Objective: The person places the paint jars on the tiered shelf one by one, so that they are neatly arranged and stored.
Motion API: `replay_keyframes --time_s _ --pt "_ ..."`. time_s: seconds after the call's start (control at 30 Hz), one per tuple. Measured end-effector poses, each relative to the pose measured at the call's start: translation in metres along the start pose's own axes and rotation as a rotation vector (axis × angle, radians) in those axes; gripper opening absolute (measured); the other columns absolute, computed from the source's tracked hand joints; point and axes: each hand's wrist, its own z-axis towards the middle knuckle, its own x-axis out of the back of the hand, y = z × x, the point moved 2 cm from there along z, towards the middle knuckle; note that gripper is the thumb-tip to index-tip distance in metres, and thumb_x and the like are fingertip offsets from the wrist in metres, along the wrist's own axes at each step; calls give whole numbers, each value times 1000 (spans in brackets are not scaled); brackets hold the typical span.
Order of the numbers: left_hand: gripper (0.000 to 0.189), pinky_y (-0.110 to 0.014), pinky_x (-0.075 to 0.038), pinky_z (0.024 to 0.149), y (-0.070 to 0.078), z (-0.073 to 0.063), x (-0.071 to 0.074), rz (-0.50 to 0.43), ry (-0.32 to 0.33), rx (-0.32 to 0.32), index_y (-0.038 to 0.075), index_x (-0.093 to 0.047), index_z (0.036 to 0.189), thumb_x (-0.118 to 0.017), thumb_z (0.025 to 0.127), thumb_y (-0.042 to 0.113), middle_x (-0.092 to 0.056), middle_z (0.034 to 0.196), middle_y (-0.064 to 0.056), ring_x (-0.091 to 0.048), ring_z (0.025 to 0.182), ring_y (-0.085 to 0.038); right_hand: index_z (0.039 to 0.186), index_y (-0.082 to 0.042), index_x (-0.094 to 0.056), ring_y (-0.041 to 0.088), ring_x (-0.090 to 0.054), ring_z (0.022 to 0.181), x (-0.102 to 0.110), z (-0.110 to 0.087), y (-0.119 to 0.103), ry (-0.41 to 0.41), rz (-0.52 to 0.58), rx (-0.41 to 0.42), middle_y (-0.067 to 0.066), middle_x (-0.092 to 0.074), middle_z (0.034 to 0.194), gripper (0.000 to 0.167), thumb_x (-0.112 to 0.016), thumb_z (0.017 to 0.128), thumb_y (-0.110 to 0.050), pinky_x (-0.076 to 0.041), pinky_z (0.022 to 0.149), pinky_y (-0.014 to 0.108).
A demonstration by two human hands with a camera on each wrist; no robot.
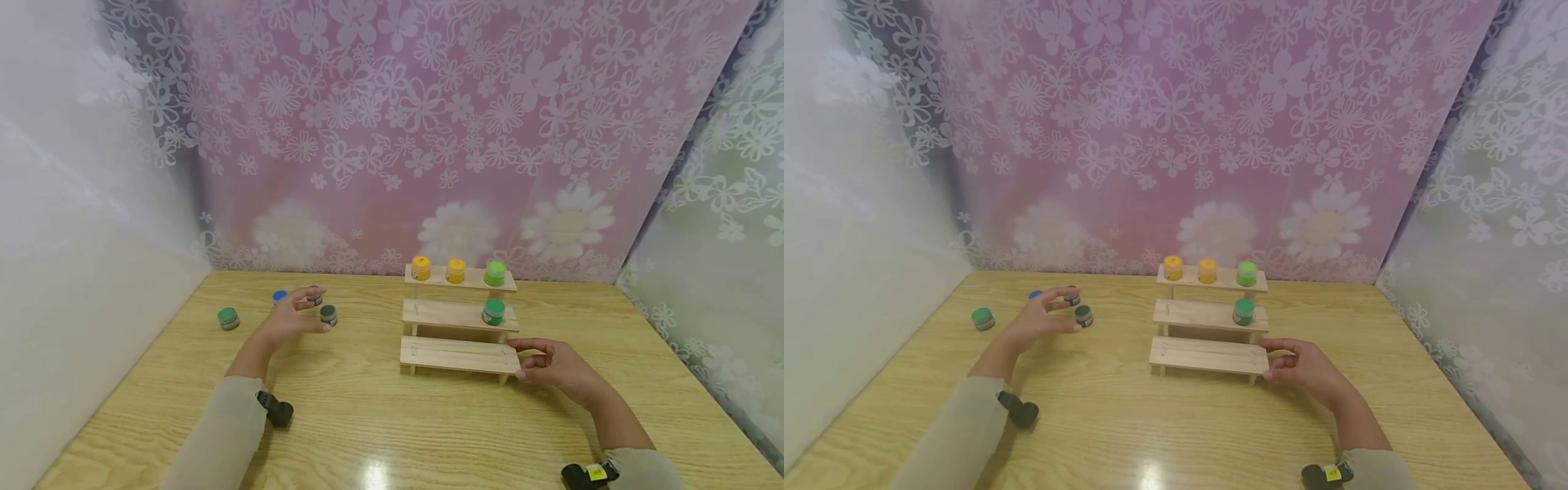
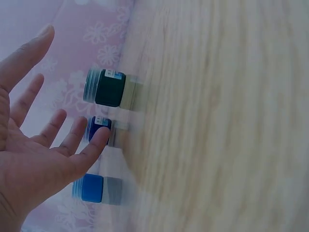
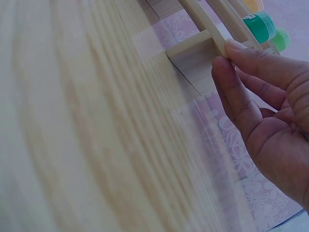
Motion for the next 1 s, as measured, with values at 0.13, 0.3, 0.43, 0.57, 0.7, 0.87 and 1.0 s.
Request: replay_keyframes --time_s 0.13,0.3,0.43,0.57,0.7,0.87,1.0 --pt "81 -54 -43 102 -4 6 1 1 -15 22 24 -48 144 -87 74 16 -21 160 -2 -29 141 -35 143 10 -39 19 -65 89 0 1 1 0 4 2 14 -65 101 65 -71 89 -7 -57 81 33" --pt "85 -53 -42 103 -10 13 2 8 -41 23 23 -46 146 -88 72 16 -18 161 -2 -32 140 -36 143 10 -39 19 -66 89 0 1 1 -2 2 3 14 -65 101 64 -71 89 -7 -57 81 33" --pt "87 -54 -41 104 -16 19 4 19 -68 24 18 -45 147 -88 72 16 -27 158 -6 -36 138 -37 143 10 -39 19 -65 89 -1 0 0 -4 -5 7 14 -64 101 64 -71 89 -7 -57 80 33" --pt "83 -54 -41 104 -20 23 6 62 -85 21 12 -45 147 -87 75 16 -39 151 -12 -39 135 -38 143 10 -39 18 -65 89 -1 0 -1 -4 -12 9 14 -64 102 65 -71 89 -7 -57 80 33" --pt "77 -53 -42 103 -20 25 5 124 -88 16 9 -48 145 -85 78 16 -47 144 -16 -44 131 -40 143 10 -40 18 -65 89 -1 -1 -1 1 -11 6 14 -63 102 64 -71 89 -7 -57 80 33" --pt "70 -48 -47 100 -22 28 4 153 -68 38 9 -55 139 -85 77 14 -52 136 -15 -52 123 -38 142 10 -41 18 -65 88 -1 0 0 8 -9 6 14 -63 102 64 -72 88 -7 -57 80 33" --pt "63 -45 -51 95 -24 32 5 183 -51 45 9 -59 136 -83 79 12 -54 134 -16 -55 119 -37 142 11 -40 18 -65 88 0 0 -1 9 -17 6 14 -63 102 65 -72 88 -8 -57 80 32"
